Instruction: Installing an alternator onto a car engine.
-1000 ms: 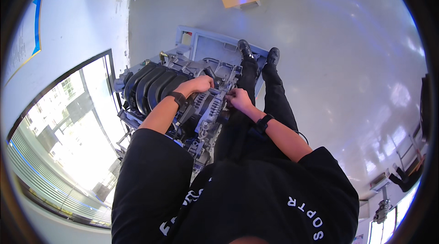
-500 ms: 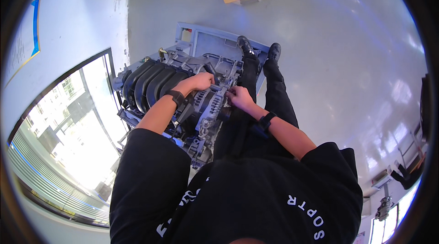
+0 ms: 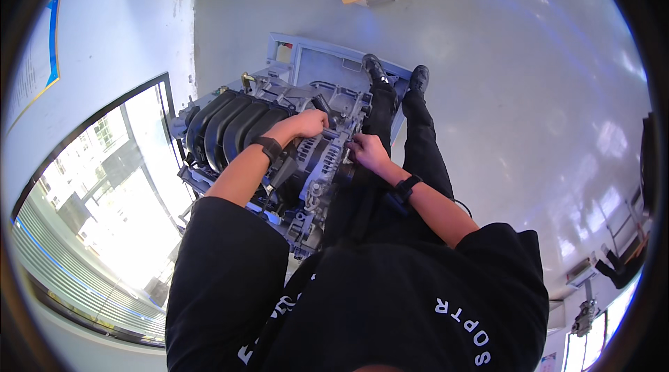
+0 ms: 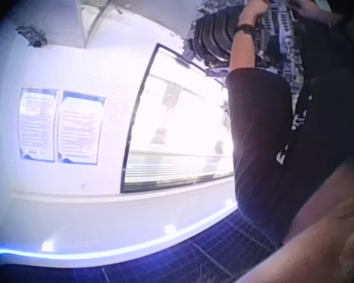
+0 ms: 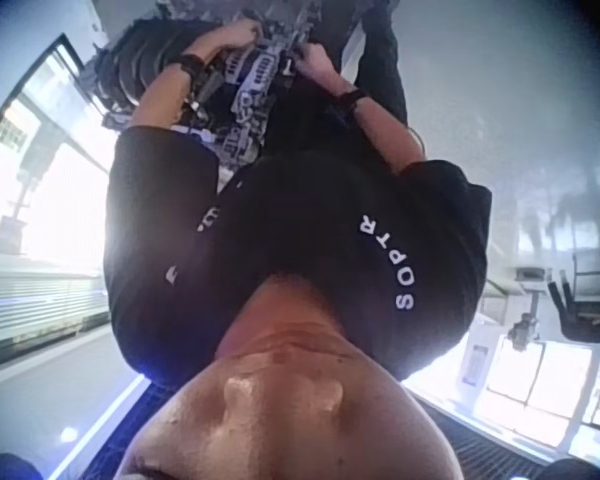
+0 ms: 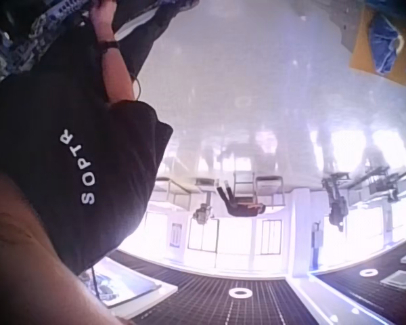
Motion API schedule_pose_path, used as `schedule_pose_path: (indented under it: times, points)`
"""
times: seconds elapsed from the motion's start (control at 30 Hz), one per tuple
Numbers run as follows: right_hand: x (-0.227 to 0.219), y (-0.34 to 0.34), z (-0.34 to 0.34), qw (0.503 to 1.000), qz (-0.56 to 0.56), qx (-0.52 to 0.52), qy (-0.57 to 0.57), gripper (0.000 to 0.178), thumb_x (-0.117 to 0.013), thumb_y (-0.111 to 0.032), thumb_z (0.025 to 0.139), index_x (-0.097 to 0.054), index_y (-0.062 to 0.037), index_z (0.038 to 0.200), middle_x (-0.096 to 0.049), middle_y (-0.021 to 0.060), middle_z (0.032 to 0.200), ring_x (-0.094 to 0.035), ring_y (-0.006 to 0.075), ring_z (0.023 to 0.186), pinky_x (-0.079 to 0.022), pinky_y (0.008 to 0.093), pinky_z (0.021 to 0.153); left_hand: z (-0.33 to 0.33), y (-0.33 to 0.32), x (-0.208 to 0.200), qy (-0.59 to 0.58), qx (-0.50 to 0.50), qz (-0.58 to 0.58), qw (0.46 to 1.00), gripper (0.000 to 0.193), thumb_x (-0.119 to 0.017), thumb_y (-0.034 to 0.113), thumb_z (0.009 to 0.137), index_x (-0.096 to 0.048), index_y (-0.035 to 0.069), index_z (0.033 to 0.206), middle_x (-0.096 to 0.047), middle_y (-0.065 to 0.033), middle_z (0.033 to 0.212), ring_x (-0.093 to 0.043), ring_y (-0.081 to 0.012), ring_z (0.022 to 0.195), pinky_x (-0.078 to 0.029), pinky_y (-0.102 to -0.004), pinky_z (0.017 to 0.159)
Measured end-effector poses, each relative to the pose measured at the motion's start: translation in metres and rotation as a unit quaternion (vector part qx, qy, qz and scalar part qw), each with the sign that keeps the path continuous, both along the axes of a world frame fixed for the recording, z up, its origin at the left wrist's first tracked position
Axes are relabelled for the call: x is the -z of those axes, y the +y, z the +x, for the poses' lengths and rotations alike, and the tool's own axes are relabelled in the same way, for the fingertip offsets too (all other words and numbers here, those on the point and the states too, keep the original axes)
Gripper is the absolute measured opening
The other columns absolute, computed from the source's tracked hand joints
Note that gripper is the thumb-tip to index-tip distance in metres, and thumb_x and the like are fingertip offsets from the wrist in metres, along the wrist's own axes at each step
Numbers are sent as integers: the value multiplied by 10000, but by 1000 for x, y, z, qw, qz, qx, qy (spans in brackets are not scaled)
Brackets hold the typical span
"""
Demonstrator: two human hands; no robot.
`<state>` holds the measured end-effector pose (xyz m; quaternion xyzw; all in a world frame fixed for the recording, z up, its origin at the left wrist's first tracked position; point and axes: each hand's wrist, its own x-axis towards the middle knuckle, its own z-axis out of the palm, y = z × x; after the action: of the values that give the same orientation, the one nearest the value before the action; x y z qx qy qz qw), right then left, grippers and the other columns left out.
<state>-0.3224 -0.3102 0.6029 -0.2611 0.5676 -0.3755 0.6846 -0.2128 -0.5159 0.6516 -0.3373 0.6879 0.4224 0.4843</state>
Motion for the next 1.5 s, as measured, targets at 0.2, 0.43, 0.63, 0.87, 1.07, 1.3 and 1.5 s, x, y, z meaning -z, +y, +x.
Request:
schedule_pose_path:
  times: [0.2, 0.43, 0.63, 0.87, 1.07, 1.3, 1.5]
  points:
    - [24, 4, -2, 943, 126, 48, -303, 353, -489, -302, 945, -570, -10, 765, -542, 35, 560, -457, 117, 428, -330, 256, 380, -2, 3, 3, 10, 26, -2, 1000, 254, -442, 49, 804, -643, 13, 955, -642, -197, 960, -599, -321, 941, -458, -383, 823]
    - [0, -8, -10, 921, 231, 29, -313, 496, -436, -471, 937, -590, -43, 740, -539, 52, 541, -479, 123, 408, -318, 234, 356, 3, 4, 0, 1, 9, -8, 1000, 247, -442, 66, 827, -640, 11, 964, -639, -196, 962, -595, -320, 944, -455, -380, 830]
    - [-4, -3, -5, 977, -154, 15, 148, 175, -641, -142, 815, -612, 27, 852, -587, 144, 599, -601, 206, 536, -450, 363, 514, -2, 3, 0, 2, 17, -1, 1000, 251, -442, 66, 824, -641, 9, 966, -640, -200, 959, -598, -321, 940, -455, -384, 828]
    - [0, -9, 8, 991, 108, 46, -67, 270, -500, -217, 920, -574, 18, 809, -549, 87, 558, -556, 177, 499, -396, 316, 429, -2, 4, 1, 13, 4, -9, 1000, 213, -524, 117, 812, -640, 4, 952, -645, -192, 948, -606, -314, 927, -458, -377, 813]
    - [-1, -11, -17, 854, 282, 66, -432, 301, -436, -269, 956, -533, -7, 842, -543, 62, 560, -565, 169, 502, -356, 258, 387, 2, 0, 3, 9, -28, 27, 999, 222, -610, 164, 775, -639, 3, 925, -650, -173, 935, -608, -299, 917, -459, -367, 809]
    - [-2, 0, -2, 961, -178, -22, 210, 147, -588, -96, 836, -544, 35, 787, -527, 114, 566, -587, 197, 540, -426, 410, 512, -2, 2, 3, 3, -11, 26, 1000, 237, -664, 159, 714, -648, 15, 902, -653, -171, 928, -613, -296, 900, -467, -362, 787]
    - [4, -10, -6, 945, 191, 64, -258, 201, -477, -148, 902, -546, -23, 760, -490, 20, 542, -466, 143, 428, -354, 280, 404, -10, 0, 9, -13, -2, 8, 1000, 218, -660, 145, 669, -664, 24, 851, -661, -166, 870, -625, -298, 863, -476, -366, 758]
